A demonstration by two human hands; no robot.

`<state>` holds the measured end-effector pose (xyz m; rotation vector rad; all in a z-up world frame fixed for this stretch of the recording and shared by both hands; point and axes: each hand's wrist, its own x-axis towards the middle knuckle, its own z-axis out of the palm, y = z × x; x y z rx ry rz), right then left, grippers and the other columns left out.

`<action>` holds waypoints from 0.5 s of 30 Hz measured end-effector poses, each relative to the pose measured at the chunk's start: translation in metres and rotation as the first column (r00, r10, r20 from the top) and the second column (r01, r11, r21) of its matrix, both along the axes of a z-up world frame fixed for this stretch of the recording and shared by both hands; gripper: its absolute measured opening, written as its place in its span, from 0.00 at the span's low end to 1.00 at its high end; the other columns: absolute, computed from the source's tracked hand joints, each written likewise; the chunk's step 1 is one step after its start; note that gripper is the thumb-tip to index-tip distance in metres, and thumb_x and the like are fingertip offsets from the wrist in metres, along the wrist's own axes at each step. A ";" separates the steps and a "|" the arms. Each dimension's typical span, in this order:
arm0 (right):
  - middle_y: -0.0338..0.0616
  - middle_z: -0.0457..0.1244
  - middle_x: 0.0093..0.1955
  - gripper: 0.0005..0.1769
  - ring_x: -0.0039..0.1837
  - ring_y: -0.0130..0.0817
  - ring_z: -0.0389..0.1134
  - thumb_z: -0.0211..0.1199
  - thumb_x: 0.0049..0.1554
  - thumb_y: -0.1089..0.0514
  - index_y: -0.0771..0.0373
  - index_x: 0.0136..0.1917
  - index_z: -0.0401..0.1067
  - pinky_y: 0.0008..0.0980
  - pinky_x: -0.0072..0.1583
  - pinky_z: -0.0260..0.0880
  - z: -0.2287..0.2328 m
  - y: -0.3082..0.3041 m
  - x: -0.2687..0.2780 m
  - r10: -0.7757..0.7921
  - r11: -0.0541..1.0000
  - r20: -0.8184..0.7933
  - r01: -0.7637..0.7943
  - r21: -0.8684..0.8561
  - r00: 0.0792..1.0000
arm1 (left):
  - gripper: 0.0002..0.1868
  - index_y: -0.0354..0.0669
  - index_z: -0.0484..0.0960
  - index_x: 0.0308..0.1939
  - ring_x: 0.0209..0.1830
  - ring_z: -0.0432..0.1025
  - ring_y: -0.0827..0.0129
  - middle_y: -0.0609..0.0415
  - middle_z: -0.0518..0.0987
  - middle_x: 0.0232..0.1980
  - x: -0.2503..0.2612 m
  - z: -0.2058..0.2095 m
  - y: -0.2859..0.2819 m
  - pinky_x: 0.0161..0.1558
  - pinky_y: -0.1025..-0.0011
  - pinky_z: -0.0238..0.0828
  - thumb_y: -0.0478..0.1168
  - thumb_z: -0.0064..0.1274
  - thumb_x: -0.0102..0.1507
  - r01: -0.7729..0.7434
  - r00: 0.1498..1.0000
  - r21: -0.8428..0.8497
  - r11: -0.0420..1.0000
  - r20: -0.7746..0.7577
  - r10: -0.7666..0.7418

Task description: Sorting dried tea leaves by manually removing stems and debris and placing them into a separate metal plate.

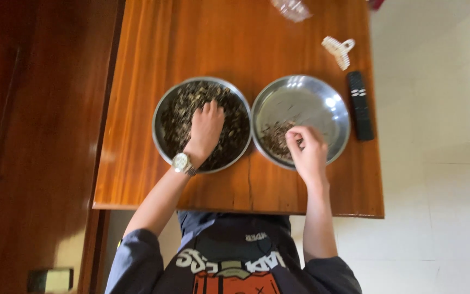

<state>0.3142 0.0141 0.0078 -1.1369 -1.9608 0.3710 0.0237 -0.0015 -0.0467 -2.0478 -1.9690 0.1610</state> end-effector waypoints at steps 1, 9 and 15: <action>0.43 0.66 0.37 0.02 0.38 0.42 0.70 0.69 0.60 0.59 0.55 0.45 0.77 0.36 0.38 0.72 -0.004 0.002 0.001 -0.014 1.000 -0.003 0.014 0.018 1.000 | 0.12 0.45 0.80 0.44 0.52 0.73 0.65 0.50 0.74 0.53 -0.002 -0.001 0.003 0.44 0.67 0.71 0.46 0.62 0.64 0.014 1.000 0.018 1.000 -0.003 -0.014; 0.39 0.68 0.38 0.02 0.41 0.36 0.71 0.69 0.58 0.60 0.54 0.45 0.78 0.29 0.39 0.74 -0.020 0.005 0.009 0.056 0.998 -0.066 -0.056 -0.001 0.996 | 0.13 0.43 0.82 0.38 0.51 0.71 0.63 0.53 0.77 0.44 -0.005 0.022 -0.012 0.45 0.69 0.71 0.46 0.67 0.58 0.024 0.989 0.019 1.000 0.147 -0.027; 0.41 0.68 0.37 0.02 0.40 0.38 0.71 0.68 0.59 0.61 0.55 0.45 0.77 0.32 0.40 0.74 -0.014 -0.003 0.004 0.094 0.995 -0.073 -0.095 -0.012 0.993 | 0.06 0.46 0.83 0.39 0.53 0.69 0.64 0.54 0.72 0.47 -0.020 0.010 -0.010 0.44 0.68 0.70 0.41 0.55 0.68 0.039 0.972 0.061 0.997 0.231 -0.052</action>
